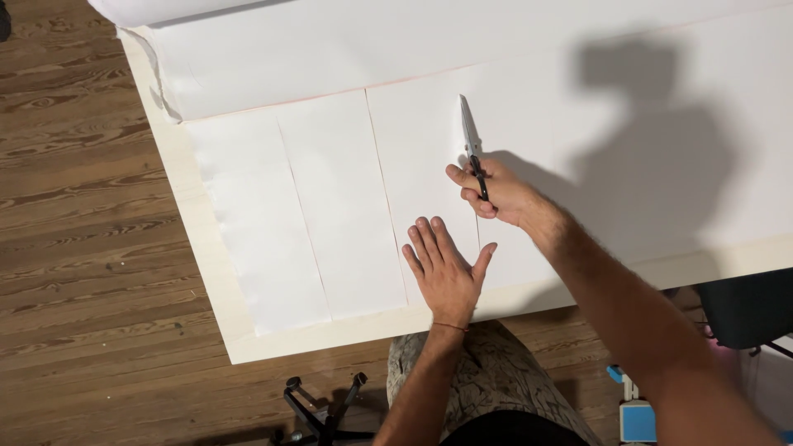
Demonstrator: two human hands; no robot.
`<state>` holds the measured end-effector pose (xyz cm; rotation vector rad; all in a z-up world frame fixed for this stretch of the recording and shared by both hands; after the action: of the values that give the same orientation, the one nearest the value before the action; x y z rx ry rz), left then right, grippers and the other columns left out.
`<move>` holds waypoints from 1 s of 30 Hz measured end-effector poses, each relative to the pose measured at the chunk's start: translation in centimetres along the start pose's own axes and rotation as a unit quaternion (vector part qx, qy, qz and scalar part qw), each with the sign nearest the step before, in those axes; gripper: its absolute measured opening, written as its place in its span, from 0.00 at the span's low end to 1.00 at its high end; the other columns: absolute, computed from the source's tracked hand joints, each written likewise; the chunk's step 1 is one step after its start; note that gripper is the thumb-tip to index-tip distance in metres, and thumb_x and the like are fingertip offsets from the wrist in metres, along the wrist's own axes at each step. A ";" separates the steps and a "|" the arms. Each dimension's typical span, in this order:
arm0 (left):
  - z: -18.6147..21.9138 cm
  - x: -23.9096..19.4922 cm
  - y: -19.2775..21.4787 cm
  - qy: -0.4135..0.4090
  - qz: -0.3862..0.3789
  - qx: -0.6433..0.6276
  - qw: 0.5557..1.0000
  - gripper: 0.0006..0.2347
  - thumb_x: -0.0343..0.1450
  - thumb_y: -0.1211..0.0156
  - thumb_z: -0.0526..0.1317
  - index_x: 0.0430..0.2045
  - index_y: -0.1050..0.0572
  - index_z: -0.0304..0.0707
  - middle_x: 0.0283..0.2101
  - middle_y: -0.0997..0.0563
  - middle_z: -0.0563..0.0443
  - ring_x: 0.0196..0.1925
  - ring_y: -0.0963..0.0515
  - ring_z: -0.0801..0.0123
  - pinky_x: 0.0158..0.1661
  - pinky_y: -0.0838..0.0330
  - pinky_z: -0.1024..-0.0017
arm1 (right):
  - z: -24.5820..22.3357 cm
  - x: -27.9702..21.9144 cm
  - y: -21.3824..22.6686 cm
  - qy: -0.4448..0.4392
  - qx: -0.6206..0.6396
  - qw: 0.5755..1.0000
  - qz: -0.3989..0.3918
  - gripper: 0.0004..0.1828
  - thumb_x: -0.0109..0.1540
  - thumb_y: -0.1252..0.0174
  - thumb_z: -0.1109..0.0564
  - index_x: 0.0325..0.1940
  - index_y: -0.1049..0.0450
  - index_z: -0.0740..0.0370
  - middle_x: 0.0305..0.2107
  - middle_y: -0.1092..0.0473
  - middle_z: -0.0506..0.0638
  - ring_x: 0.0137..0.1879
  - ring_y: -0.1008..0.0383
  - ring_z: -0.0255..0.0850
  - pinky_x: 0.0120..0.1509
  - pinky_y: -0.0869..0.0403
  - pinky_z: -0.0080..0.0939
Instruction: Cutting a large sheet of paper along marked lines using scissors and a large square ruler
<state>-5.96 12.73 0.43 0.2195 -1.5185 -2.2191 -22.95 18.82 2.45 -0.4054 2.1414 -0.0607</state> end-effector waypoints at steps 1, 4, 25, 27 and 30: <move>0.0 -0.1 0.0 0.000 -0.001 -0.001 1.000 0.45 0.65 0.47 0.72 0.70 0.40 0.35 0.74 0.41 0.36 0.78 0.46 0.48 0.74 0.57 0.50 | -0.1 0.1 0.1 -0.001 0.000 1.000 0.001 0.22 0.64 0.32 0.43 0.36 0.39 0.53 0.14 0.40 0.45 0.10 0.46 0.28 0.09 0.45 0.27; -0.1 0.0 -0.1 0.001 -0.001 0.002 1.000 0.45 0.66 0.48 0.72 0.70 0.40 0.35 0.75 0.41 0.36 0.78 0.46 0.49 0.74 0.57 0.51 | -0.7 0.8 0.0 0.001 0.005 1.000 -0.005 0.23 0.64 0.32 0.42 0.35 0.39 0.53 0.14 0.40 0.44 0.10 0.45 0.27 0.09 0.44 0.27; -0.3 -0.1 0.3 0.010 -0.005 -0.009 1.000 0.45 0.65 0.48 0.73 0.69 0.38 0.35 0.74 0.41 0.37 0.78 0.46 0.50 0.74 0.58 0.52 | -1.8 2.2 -0.5 0.056 0.019 0.998 -0.027 0.21 0.66 0.34 0.43 0.35 0.38 0.54 0.15 0.38 0.45 0.10 0.44 0.27 0.09 0.44 0.27; -0.2 0.0 0.7 0.008 -0.013 -0.022 1.000 0.45 0.66 0.48 0.72 0.69 0.38 0.33 0.73 0.39 0.35 0.77 0.45 0.48 0.74 0.57 0.50 | 0.8 1.3 0.6 0.074 0.000 0.997 -0.026 0.19 0.66 0.34 0.48 0.36 0.37 0.58 0.14 0.38 0.47 0.09 0.44 0.30 0.09 0.44 0.30; -0.6 -0.3 0.0 0.005 -0.019 -0.020 1.000 0.45 0.65 0.46 0.72 0.69 0.39 0.33 0.73 0.40 0.33 0.77 0.44 0.46 0.74 0.57 0.48 | 5.2 -4.0 1.6 0.059 0.009 0.997 -0.038 0.19 0.66 0.35 0.49 0.38 0.38 0.59 0.14 0.37 0.51 0.08 0.42 0.32 0.08 0.42 0.32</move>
<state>-5.45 12.36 0.20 0.2489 -1.4731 -2.2721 -17.08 22.15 2.30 -0.4830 2.2399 -0.1509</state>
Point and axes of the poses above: each hand's wrist, its own x-axis towards the middle knuckle, its own y-axis out of the back of the hand, z = x × y, the point moved 2 cm from there along x, towards the middle knuckle
